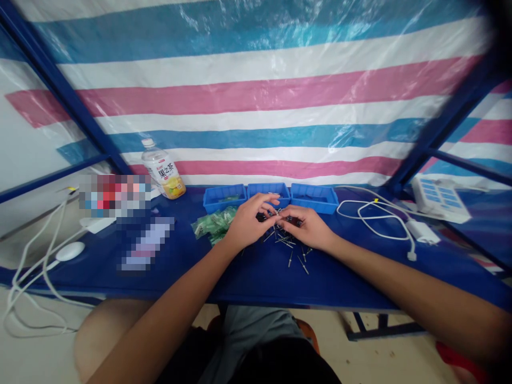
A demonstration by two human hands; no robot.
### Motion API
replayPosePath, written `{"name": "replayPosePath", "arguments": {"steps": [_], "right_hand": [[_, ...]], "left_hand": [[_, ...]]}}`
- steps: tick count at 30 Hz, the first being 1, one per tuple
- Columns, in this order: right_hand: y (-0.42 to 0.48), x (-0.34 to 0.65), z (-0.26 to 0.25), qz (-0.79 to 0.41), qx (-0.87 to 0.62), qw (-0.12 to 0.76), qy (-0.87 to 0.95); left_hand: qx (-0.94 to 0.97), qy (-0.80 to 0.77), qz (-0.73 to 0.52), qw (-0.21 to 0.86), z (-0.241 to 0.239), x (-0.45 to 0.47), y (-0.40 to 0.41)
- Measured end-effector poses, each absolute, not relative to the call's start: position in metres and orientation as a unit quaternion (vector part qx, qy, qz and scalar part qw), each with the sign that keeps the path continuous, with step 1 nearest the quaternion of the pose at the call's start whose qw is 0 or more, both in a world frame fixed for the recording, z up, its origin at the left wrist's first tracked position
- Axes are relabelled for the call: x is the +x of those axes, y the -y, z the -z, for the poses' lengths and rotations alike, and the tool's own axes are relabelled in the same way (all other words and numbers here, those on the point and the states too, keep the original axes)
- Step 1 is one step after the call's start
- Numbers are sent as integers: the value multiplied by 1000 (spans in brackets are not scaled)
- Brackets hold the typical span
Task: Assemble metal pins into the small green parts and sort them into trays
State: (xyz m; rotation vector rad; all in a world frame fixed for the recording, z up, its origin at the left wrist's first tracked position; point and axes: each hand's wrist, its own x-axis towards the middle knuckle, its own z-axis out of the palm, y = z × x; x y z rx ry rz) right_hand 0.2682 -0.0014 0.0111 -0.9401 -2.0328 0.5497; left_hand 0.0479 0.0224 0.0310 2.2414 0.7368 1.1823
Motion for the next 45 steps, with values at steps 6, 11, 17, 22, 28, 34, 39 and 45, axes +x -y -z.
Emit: {"name": "replayPosePath", "arguments": {"steps": [6, 11, 17, 22, 28, 34, 39, 45], "right_hand": [[3, 268, -15, -225, -368, 408, 804], [4, 267, -16, -236, -355, 413, 804], [5, 265, -17, -238, -357, 411, 805], [4, 266, -15, -230, -349, 407, 812], [5, 266, -17, -214, -338, 395, 827], [7, 267, -17, -135, -315, 348, 873], [7, 267, -17, -118, -313, 350, 875], [4, 268, -16, -145, -328, 372, 856]], "left_hand": [[829, -286, -430, 216, -36, 46, -20], [847, -288, -401, 195, -39, 45, -19], [841, -284, -394, 238, -39, 44, -22], [833, -284, -397, 260, -40, 43, -21], [829, -284, -403, 265, -37, 45, -23], [836, -268, -396, 270, -36, 45, -23], [840, -251, -395, 274, -37, 44, -22], [840, -246, -392, 285, -38, 45, -20]]}}
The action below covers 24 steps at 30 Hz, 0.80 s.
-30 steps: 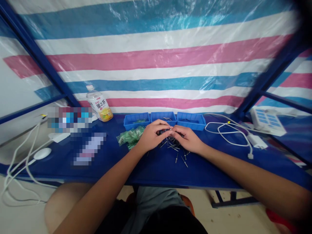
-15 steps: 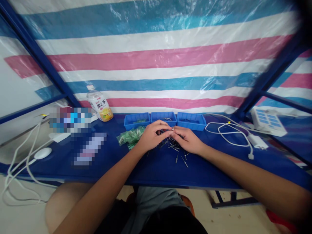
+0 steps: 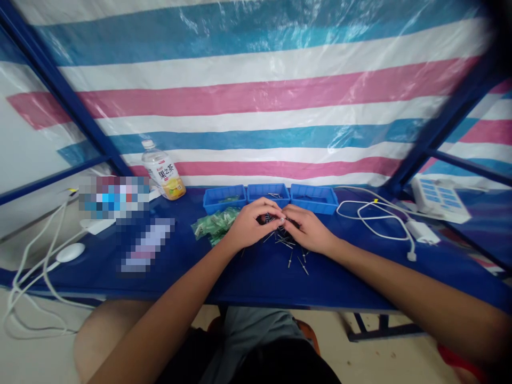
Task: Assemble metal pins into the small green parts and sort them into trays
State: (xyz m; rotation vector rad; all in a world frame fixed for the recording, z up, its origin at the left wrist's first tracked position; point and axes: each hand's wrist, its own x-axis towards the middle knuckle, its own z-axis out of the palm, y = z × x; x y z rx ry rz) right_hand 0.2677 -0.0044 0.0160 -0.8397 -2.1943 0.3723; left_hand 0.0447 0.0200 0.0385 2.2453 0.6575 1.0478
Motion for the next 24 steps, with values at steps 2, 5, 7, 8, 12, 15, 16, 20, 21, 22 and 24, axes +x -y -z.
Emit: {"name": "replayPosePath", "arguments": {"steps": [2, 5, 7, 8, 12, 15, 16, 20, 21, 22, 24], "right_hand": [[3, 268, -15, -146, -331, 382, 850], [3, 268, -15, -147, -326, 384, 851], [3, 268, -15, -146, -321, 379, 856], [4, 268, -16, -143, -319, 374, 859], [7, 265, -18, -133, -312, 348, 874], [9, 263, -19, -138, -299, 344, 879], [10, 263, -20, -140, -297, 344, 880], [10, 263, -20, -134, -306, 347, 876], [10, 263, -20, -132, -311, 348, 874], [10, 263, -20, -133, -316, 351, 871], [9, 263, -20, -140, -330, 359, 862]], "left_hand": [[842, -246, -386, 284, -38, 44, -21], [846, -242, -384, 280, -38, 44, -22], [845, -240, -387, 280, -37, 44, -22], [843, -242, -390, 281, -37, 44, -22], [829, -254, -409, 283, -35, 46, -22], [825, -264, -412, 283, -35, 46, -22], [825, -268, -410, 283, -35, 47, -21], [825, -270, -410, 280, -37, 46, -20], [825, -266, -413, 279, -38, 46, -20], [826, -263, -414, 277, -38, 46, -20], [827, -262, -417, 271, -38, 46, -20]]}}
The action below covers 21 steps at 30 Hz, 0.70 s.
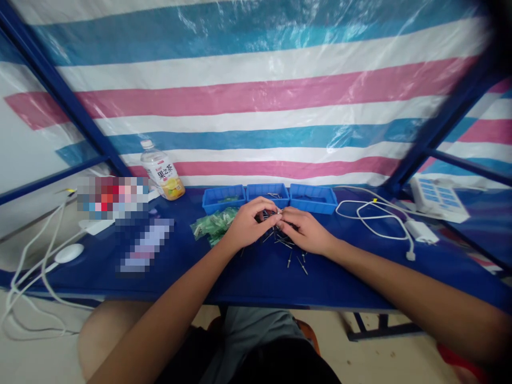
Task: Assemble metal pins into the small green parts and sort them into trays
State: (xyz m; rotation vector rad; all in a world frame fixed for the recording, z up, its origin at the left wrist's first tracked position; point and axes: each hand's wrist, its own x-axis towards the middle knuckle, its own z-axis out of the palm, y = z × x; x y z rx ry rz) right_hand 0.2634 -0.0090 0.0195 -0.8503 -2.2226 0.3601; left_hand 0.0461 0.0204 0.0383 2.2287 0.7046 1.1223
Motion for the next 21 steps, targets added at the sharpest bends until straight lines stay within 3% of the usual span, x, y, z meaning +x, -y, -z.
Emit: {"name": "replayPosePath", "arguments": {"steps": [21], "right_hand": [[1, 266, -13, -199, -347, 412, 819]], "left_hand": [[820, -267, -418, 286, -34, 46, -24]]}}
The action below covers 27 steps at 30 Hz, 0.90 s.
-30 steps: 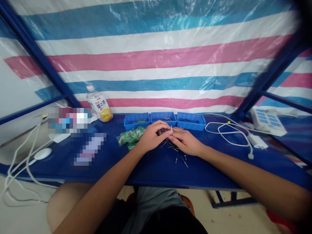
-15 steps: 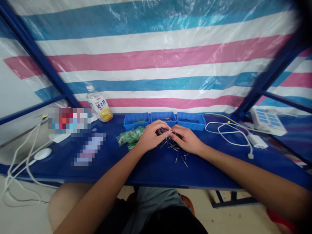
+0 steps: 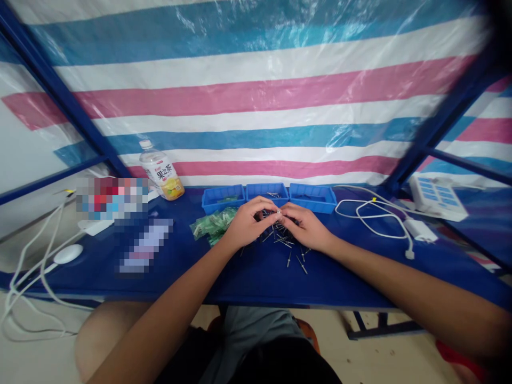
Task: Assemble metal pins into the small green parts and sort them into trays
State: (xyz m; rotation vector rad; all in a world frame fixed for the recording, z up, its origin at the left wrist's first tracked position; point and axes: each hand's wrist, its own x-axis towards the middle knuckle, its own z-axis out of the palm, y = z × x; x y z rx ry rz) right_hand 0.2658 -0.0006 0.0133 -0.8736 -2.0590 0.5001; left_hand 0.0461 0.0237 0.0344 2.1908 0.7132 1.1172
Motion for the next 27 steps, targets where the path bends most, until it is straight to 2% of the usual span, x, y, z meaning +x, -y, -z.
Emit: {"name": "replayPosePath", "arguments": {"steps": [7, 12, 17, 19, 22, 24, 27], "right_hand": [[-2, 266, -7, -306, -384, 413, 766], [-22, 267, -7, -429, -381, 459, 678], [-44, 264, -13, -505, -399, 447, 622], [-45, 264, -15, -471, -423, 443, 635], [-33, 265, -17, -329, -415, 421, 736], [-21, 264, -19, -203, -361, 384, 825], [-5, 260, -20, -111, -242, 312, 912]], "left_hand": [[804, -324, -414, 279, -30, 42, -30], [818, -351, -405, 206, -31, 40, -32], [827, -365, -394, 162, -32, 41, -32], [829, -368, -392, 151, -32, 41, -31], [829, -365, -398, 143, -32, 40, -31], [830, -362, -400, 143, -32, 39, -31], [831, -364, -399, 134, -32, 38, -31]]}}
